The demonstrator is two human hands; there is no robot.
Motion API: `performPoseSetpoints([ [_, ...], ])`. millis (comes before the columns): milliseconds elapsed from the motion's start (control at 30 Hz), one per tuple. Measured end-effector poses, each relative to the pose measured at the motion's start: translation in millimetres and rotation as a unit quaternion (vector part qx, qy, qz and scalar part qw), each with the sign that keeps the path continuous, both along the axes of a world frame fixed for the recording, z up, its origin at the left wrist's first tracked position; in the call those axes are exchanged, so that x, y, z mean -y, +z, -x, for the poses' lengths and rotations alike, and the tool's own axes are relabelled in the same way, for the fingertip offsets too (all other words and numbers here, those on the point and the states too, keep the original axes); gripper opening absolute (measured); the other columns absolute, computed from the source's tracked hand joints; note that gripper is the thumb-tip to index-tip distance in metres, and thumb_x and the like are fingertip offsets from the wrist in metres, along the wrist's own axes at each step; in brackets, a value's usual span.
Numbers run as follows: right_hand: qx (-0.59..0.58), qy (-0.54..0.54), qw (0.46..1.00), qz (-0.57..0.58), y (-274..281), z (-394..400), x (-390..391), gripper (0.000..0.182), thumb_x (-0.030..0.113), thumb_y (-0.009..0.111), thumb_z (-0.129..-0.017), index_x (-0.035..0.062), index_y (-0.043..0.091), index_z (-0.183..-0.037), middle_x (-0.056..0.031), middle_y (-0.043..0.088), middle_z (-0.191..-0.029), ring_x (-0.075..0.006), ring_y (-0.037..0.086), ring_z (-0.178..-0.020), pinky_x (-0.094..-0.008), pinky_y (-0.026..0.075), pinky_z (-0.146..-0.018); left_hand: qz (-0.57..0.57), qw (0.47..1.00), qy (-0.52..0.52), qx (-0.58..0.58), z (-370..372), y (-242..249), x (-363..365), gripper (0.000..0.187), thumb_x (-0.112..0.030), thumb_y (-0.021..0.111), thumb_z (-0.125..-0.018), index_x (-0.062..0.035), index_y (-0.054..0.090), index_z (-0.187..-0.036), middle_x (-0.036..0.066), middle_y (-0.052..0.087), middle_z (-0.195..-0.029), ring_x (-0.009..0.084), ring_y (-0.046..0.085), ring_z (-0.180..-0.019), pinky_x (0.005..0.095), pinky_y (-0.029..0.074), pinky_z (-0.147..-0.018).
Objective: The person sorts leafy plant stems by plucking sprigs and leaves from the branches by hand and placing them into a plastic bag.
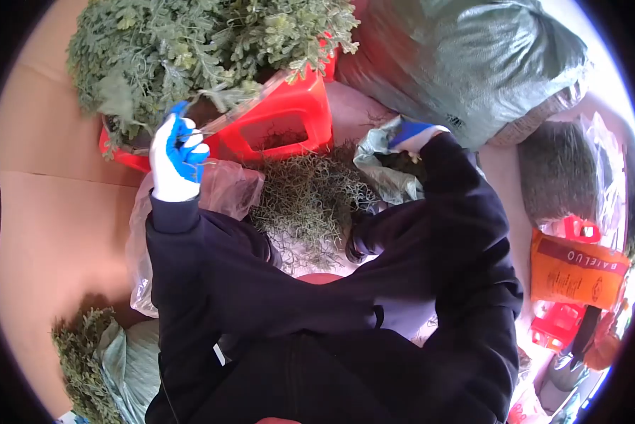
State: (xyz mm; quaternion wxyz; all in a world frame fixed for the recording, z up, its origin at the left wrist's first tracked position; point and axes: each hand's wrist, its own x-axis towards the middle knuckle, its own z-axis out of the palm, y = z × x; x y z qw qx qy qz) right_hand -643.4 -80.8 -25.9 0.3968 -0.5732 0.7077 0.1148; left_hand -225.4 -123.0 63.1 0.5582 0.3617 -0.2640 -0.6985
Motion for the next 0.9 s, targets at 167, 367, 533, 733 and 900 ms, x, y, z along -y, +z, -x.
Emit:
performPoseSetpoints([
  [167, -0.087, 0.018, 0.979, -0.181, -122, 102, -7, 0.063, 0.06, 0.059, -0.084, 0.0139, 0.06, -0.127, -0.0073, 0.052, -0.137, -0.0193, 0.047, -0.125, -0.034, 0.035, -0.104, -0.052, 0.993, -0.104, 0.004, 2, -30, -3, 0.033, -0.025, 0.051, -0.097, -0.0043, 0.05, -0.123, 0.001, 0.052, -0.079, 0.0114, 0.045, -0.059, 0.0285, 0.038, -0.051],
  [367, 0.044, -0.144, 0.965, -0.213, -149, 137, -9, 0.067, 0.057, 0.056, -0.088, 0.0129, 0.049, -0.138, -0.007, 0.041, -0.148, -0.0186, 0.038, -0.133, -0.0338, 0.033, -0.107, -0.08, 0.985, -0.153, -0.003, 15, -29, -14, 0.025, -0.022, 0.051, -0.098, -0.0059, 0.056, -0.116, 0.003, 0.056, -0.078, 0.0144, 0.053, -0.061, 0.0334, 0.046, -0.054],
  [533, -0.168, 0.334, 0.918, -0.129, -135, 145, 12, 0.052, 0.033, 0.064, -0.088, 0.0079, 0.053, -0.132, -0.0081, 0.061, -0.126, -0.0233, 0.057, -0.117, -0.0375, 0.049, -0.093, -0.064, 0.969, -0.239, -0.018, 21, -39, -18, 0.032, -0.028, 0.047, -0.1, -0.0037, 0.056, -0.12, 0.005, 0.062, -0.084, 0.0172, 0.059, -0.064, 0.0348, 0.051, -0.062],
  [733, 0.081, -0.119, 0.982, -0.122, -51, 49, 20, 0.031, 0.031, 0.057, -0.093, 0.0097, 0.068, -0.112, -0.009, 0.066, -0.115, -0.0224, 0.063, -0.104, -0.0353, 0.051, -0.084, -0.07, 0.961, -0.269, -0.007, 36, -32, -30, 0.026, -0.024, 0.049, -0.099, -0.0069, 0.055, -0.118, 0.007, 0.064, -0.087, 0.02, 0.063, -0.069, 0.0348, 0.054, -0.065],
  [900, 0.335, 0.009, 0.942, 0.018, 35, -40, -5, 0.031, 0.023, 0.049, -0.099, 0.0065, 0.06, -0.123, -0.0104, 0.065, -0.112, -0.0208, 0.061, -0.102, -0.0323, 0.05, -0.084, -0.017, 0.975, -0.22, 0.02, 55, -40, -37, 0.027, -0.008, 0.052, -0.095, -0.0064, 0.046, -0.121, 0.01, 0.063, -0.09, 0.0209, 0.063, -0.072, 0.0333, 0.053, -0.067],
])
